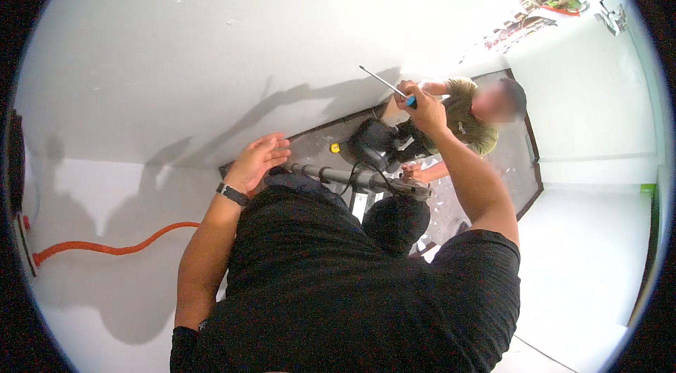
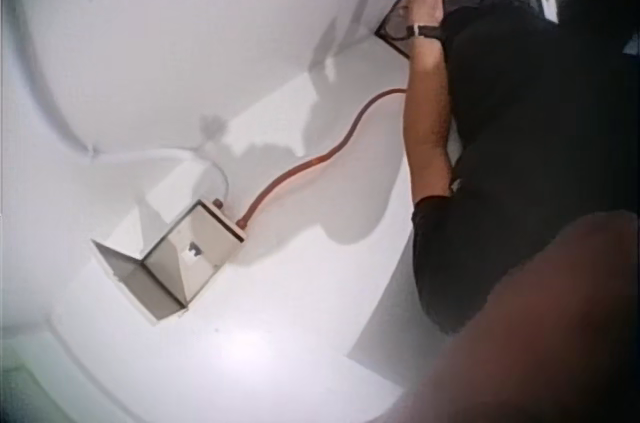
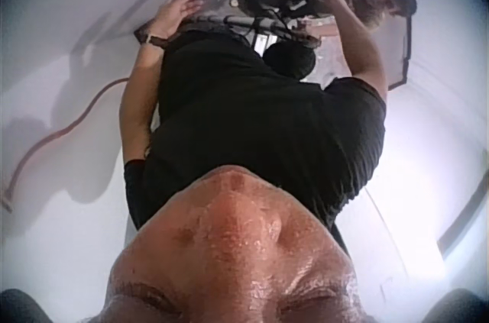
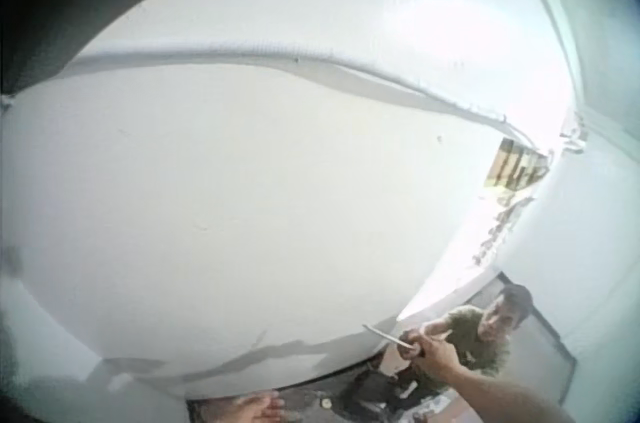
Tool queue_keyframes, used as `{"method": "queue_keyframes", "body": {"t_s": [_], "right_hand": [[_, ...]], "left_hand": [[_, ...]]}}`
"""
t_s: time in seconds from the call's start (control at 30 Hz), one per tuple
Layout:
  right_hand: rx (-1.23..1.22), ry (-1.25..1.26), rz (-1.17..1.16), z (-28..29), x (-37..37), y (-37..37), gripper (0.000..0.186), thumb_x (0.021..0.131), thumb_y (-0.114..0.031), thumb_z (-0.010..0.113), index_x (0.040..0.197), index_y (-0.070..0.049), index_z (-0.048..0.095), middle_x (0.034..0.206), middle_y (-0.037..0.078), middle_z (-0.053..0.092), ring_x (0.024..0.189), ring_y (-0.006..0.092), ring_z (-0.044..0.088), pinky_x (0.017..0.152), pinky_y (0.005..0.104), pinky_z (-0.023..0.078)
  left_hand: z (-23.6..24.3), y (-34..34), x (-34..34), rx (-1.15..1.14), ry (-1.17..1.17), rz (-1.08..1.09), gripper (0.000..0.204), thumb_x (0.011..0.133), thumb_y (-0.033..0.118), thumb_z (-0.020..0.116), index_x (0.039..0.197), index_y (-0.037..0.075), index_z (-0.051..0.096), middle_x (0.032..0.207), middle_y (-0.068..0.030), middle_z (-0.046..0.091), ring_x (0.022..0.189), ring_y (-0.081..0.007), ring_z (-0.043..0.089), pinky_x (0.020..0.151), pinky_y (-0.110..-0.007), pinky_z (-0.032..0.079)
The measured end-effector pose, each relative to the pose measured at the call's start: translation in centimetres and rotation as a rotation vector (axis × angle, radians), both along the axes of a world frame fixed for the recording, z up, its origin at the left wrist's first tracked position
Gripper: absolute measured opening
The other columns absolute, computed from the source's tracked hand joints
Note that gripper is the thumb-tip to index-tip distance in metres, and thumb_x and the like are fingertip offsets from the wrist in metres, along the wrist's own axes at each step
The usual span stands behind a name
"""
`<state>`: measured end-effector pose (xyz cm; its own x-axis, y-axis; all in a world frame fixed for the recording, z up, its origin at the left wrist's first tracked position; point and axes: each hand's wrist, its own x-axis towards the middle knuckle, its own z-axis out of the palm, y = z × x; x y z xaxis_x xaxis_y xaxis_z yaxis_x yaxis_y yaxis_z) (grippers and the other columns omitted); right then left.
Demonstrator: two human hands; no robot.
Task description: The person uses a screwdriver to tighten or loosen screws inside an electrical junction box mounted on a wall, then fits a plastic cover plate onto the box and secures it with screws.
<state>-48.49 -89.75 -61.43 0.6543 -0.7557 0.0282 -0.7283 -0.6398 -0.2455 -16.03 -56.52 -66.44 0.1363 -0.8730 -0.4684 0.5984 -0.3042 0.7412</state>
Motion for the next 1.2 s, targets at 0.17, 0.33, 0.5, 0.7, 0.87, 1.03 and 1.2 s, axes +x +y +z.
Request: {"method": "queue_keyframes", "body": {"t_s": [0.17, 0.33, 0.5, 0.7, 0.87, 1.03, 1.2], "right_hand": [[-0.02, -0.023, -0.003, -1.4, 0.3, 0.0, 0.039, 0.089, -0.027, 0.075, 0.122, -0.016, 0.057, 0.108, 0.014, 0.072, 0.1, 0.0404, 0.069, 0.08, 0.0517, 0.053], [-0.029, -0.094, 0.003, -1.2, 0.6, -0.4, 0.031, 0.089, -0.023, 0.074, 0.115, -0.012, 0.062, 0.107, 0.016, 0.072, 0.099, 0.0414, 0.069, 0.079, 0.0515, 0.054], [0.056, -0.2, -0.061, -1.9, 0.7, -0.7, 0.024, 0.088, -0.022, 0.075, 0.104, -0.006, 0.065, 0.104, 0.022, 0.07, 0.097, 0.0424, 0.069, 0.079, 0.0503, 0.053], [0.241, -0.262, -0.301, 0.7, 3.3, 1.5, 0.032, 0.089, -0.027, 0.074, 0.104, 0.0, 0.064, 0.098, 0.024, 0.07, 0.09, 0.0428, 0.068, 0.078, 0.0484, 0.053], [0.368, -0.212, 0.36, 6.8, 9.6, 9.3, 0.032, 0.082, -0.019, 0.078, 0.108, -0.006, 0.065, 0.099, 0.017, 0.07, 0.092, 0.0414, 0.068, 0.079, 0.0465, 0.054], [0.324, -0.244, 0.505, 8.9, 10.4, 12.4, 0.026, 0.082, -0.008, 0.076, 0.105, -0.002, 0.067, 0.097, 0.017, 0.068, 0.091, 0.036, 0.069, 0.079, 0.042, 0.054], [0.042, -0.241, 0.124, 3.8, 4.5, 4.6, 0.029, 0.086, -0.017, 0.074, 0.113, -0.008, 0.069, 0.11, 0.018, 0.067, 0.103, 0.0383, 0.066, 0.085, 0.0476, 0.053]], "left_hand": [[-0.9, 0.5, 0.0, 0.031, 0.067, 0.094, 0.044, 0.107, 0.028, 0.055, 0.14, -0.002, 0.053, 0.129, -0.015, 0.063, 0.114, -0.0256, 0.065, 0.101, -0.041, 0.053], [-1.4, 0.7, -0.1, 0.034, 0.099, 0.13, 0.041, 0.106, 0.028, 0.058, 0.137, 0.001, 0.056, 0.127, -0.0128, 0.064, 0.112, -0.0235, 0.065, 0.097, -0.038, 0.053], [-1.2, 0.6, -0.4, 0.015, 0.105, 0.144, 0.04, 0.106, 0.027, 0.059, 0.137, 0.002, 0.057, 0.125, -0.0125, 0.065, 0.111, -0.0233, 0.065, 0.097, -0.037, 0.053], [-0.2, -0.3, -0.3, 0.019, 0.135, 0.118, 0.041, 0.108, 0.027, 0.052, 0.138, -0.002, 0.055, 0.127, -0.0155, 0.065, 0.112, -0.0267, 0.066, 0.1, -0.042, 0.054], [4.9, -7.5, -3.9, -0.018, 0.355, 0.049, 0.048, 0.111, 0.039, 0.045, 0.13, -0.002, 0.059, 0.121, -0.0146, 0.067, 0.108, -0.0271, 0.067, 0.098, -0.044, 0.055], [5.8, -10.1, -7.8, -0.067, 0.391, 0.046, 0.046, 0.111, 0.039, 0.045, 0.118, -0.002, 0.064, 0.107, -0.0123, 0.071, 0.096, -0.0246, 0.069, 0.091, -0.042, 0.058], [3.3, -8.2, -6.4, -0.048, 0.32, -0.096, 0.033, 0.109, 0.026, 0.049, 0.118, -0.002, 0.065, 0.105, -0.0103, 0.07, 0.095, -0.0202, 0.067, 0.087, -0.033, 0.055]]}}
